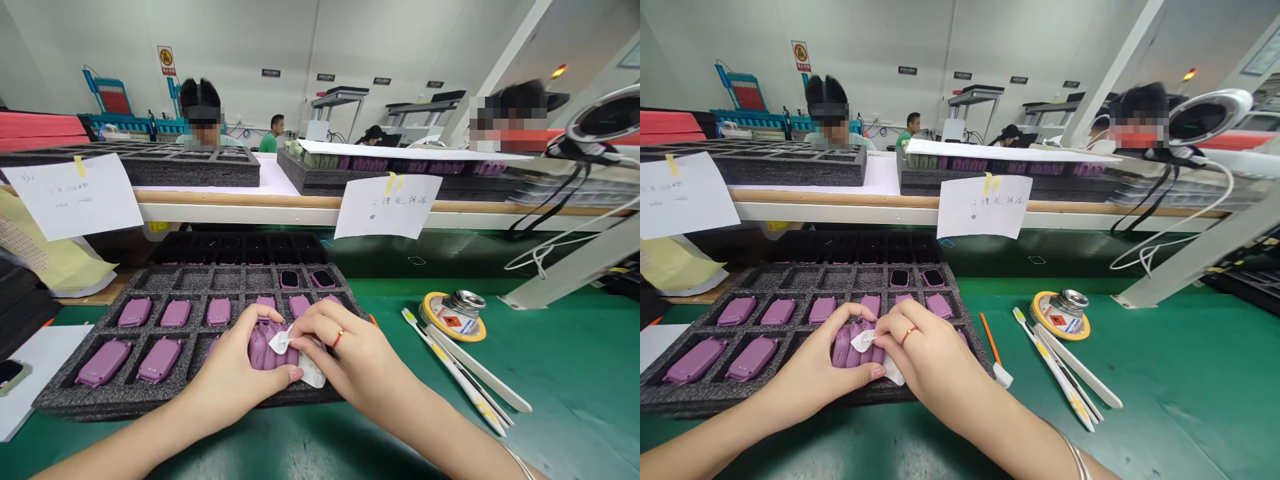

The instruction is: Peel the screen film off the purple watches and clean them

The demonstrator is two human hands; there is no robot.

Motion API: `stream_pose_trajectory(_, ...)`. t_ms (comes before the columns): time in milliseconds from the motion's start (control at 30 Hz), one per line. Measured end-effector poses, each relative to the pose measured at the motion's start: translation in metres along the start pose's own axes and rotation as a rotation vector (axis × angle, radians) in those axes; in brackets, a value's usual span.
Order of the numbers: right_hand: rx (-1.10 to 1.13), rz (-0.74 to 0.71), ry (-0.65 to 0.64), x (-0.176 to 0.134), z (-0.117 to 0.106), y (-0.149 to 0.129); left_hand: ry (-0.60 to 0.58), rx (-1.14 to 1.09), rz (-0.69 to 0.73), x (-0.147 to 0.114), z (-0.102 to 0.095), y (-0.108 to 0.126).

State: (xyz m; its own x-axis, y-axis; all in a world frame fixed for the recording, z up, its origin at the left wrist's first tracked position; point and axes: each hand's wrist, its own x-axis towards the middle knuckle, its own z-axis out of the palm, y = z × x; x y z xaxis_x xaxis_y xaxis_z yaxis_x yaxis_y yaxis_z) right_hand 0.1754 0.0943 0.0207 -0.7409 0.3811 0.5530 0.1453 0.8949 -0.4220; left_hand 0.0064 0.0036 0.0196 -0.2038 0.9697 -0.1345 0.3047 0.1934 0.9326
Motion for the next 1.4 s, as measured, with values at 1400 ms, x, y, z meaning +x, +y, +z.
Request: stream_pose_trajectory(1400, 0.06, 0.109, 0.1, 0.011, -0.005, 0.026, -0.003, 0.055, -0.064, -0.001, 0.0, 0.003)
